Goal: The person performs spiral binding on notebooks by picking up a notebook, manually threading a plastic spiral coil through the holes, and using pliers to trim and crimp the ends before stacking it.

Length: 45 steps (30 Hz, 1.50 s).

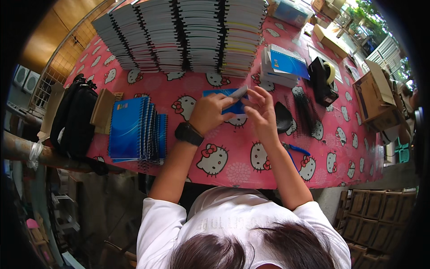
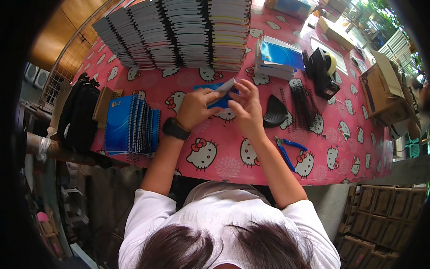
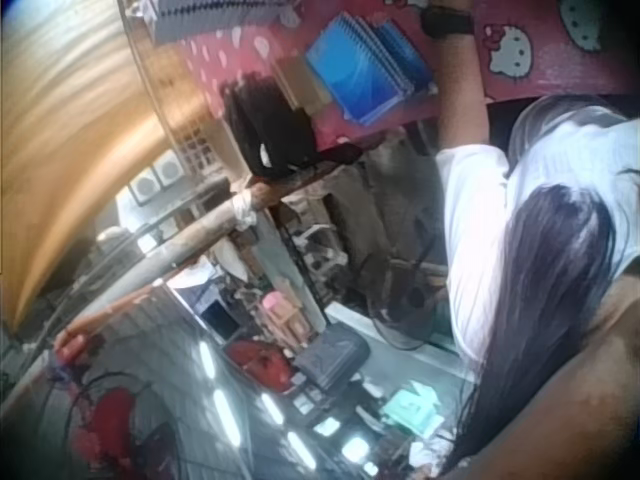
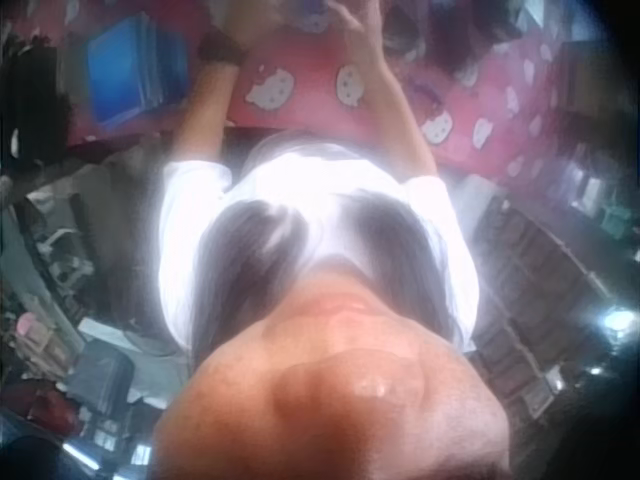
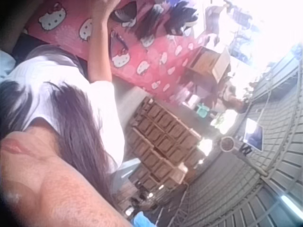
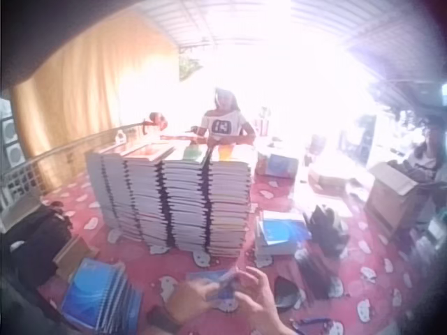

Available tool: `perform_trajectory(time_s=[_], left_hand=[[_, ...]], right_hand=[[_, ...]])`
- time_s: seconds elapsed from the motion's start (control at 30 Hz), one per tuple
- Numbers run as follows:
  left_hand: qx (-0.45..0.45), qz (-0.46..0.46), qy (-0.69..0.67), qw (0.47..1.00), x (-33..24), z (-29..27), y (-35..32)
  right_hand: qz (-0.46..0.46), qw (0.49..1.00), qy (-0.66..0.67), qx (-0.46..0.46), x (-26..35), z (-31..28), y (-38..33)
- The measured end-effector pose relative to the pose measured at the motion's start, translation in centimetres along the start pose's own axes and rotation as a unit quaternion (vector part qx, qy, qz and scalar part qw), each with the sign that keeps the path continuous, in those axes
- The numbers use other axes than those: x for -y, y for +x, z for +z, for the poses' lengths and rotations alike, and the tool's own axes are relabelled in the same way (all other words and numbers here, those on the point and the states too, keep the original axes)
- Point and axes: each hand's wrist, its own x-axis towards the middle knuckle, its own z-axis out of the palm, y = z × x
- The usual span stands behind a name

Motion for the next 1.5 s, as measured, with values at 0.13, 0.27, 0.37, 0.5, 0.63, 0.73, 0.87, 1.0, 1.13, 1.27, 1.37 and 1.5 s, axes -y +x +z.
perform_trajectory(time_s=[0.13, 0.27, 0.37, 0.5, 0.63, 0.73, 0.87, 1.0, 1.13, 1.27, 1.37, 1.5], left_hand=[[-0.033, -0.064, 0.012, 0.997, -0.4, 0.3, 0.4], [-0.142, -0.019, 0.031, 0.989, -1.5, -1.5, 1.1], [-0.122, 0.054, 0.073, 0.988, -3.6, -2.0, -1.1], [-0.004, 0.062, 0.069, 0.996, -6.6, -1.5, -4.8], [-0.098, -0.032, 0.11, 0.989, -9.9, -1.0, -4.2], [-0.029, 0.015, 0.066, 0.997, -8.3, 0.8, -5.8], [-0.059, 0.034, 0.014, 0.998, -8.4, 1.3, -5.6], [-0.082, 0.047, 0.005, 0.995, -8.7, 1.7, -5.5], [-0.098, 0.047, -0.008, 0.994, -9.0, 1.6, -5.4], [-0.112, 0.024, -0.019, 0.993, -8.9, 2.0, -5.4], [-0.107, 0.01, -0.023, 0.994, -8.7, 1.8, -5.5], [-0.094, 0.014, -0.034, 0.995, -8.9, 1.4, -5.3]], right_hand=[[0.04, 0.995, 0.091, -0.017, -2.7, -2.2, 0.3], [0.144, 0.982, 0.116, 0.03, -1.5, -3.4, 1.5], [0.187, 0.942, 0.248, 0.124, 1.1, -3.4, 1.1], [0.086, 0.992, 0.02, 0.094, 0.8, -3.8, -2.0], [0.0, 0.992, -0.099, 0.084, -0.6, -3.3, -6.1], [-0.055, 0.938, -0.291, 0.181, 0.2, -5.4, -6.0], [-0.044, 0.949, -0.313, -0.017, 3.7, -11.1, 0.0], [-0.051, 0.767, -0.632, -0.094, 1.0, -15.1, 4.5], [-0.023, 0.767, -0.639, -0.052, 0.9, -16.4, 5.2], [-0.073, 0.853, -0.514, -0.058, 3.9, -13.3, 3.2], [-0.177, 0.897, -0.398, 0.075, 8.0, -8.1, -1.3], [-0.059, 0.898, -0.39, 0.194, 7.2, -6.7, -5.5]])
